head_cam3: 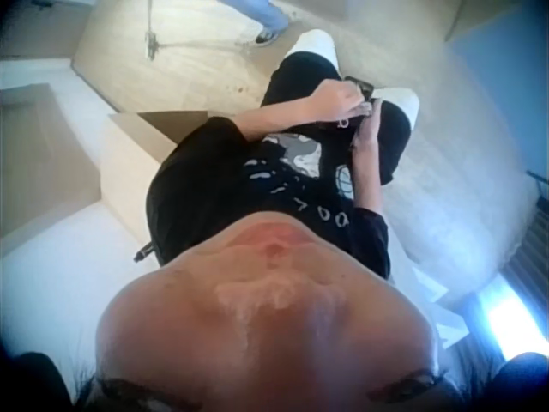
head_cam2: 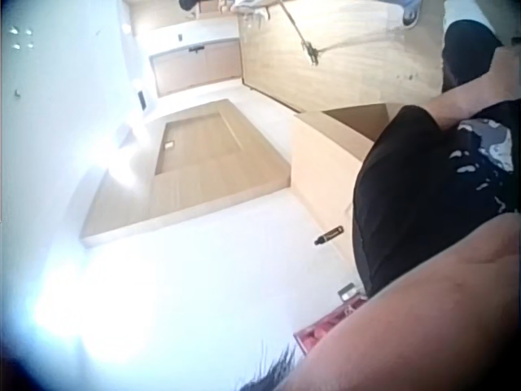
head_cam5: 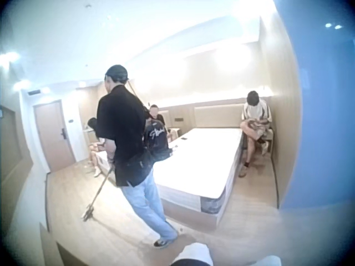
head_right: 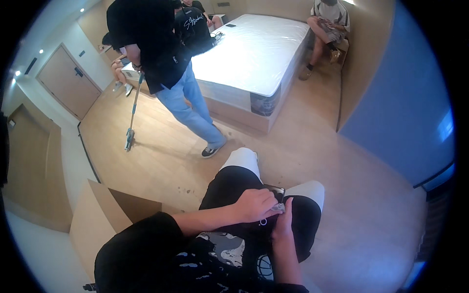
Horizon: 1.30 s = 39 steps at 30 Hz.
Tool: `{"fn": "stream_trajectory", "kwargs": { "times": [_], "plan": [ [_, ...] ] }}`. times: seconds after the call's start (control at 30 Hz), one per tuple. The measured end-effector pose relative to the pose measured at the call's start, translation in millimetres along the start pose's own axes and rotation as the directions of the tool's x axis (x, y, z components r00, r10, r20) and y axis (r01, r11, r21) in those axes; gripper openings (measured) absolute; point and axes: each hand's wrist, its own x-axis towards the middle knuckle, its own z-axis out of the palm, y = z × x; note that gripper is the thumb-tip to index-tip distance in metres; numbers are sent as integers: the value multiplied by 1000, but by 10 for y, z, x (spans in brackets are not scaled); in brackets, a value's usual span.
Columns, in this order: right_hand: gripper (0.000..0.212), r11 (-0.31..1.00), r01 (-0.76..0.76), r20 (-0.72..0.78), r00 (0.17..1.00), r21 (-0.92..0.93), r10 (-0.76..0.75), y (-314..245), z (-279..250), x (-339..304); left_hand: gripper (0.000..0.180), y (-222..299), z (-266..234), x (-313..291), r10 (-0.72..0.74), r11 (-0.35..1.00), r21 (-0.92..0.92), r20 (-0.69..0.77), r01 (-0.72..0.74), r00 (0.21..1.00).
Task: The person cleans a smartphone by wiping down its screen and body with a cloth.
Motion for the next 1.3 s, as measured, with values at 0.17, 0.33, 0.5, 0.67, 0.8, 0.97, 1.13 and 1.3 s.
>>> {"fn": "stream_trajectory", "kwargs": {
  "times": [0.17,0.33,0.5,0.67,0.8,0.97,1.13,1.3],
  "plan": [
    [77,998,56,-32,998,4,-56,35,98,-90,28,-50,-23,177,-123,992,14,-94,125,988],
    [90,990,-143,291,948,19,132,25,58,-307,29,43,-253,270,-260,964,36,-72,263,963],
    [87,988,38,-42,998,-148,-44,-22,280,-462,28,380,-492,141,-71,995,-75,26,72,997],
    [91,997,-77,124,989,-2,76,-70,189,-462,29,418,-471,176,-154,987,-53,-28,152,988],
    [98,990,-135,184,973,-34,139,-96,195,-430,26,216,-336,266,-213,977,15,-72,215,974],
    [95,989,-149,330,933,-21,148,-7,-120,-63,27,-92,-12,264,-323,945,1,-139,326,936],
    [89,985,-168,308,935,-46,174,5,-270,158,28,-248,53,245,-495,869,-52,-76,492,866],
    [83,997,-79,82,994,13,77,190,-594,582,27,-235,524,256,-340,940,-50,-78,337,937]
  ]
}}
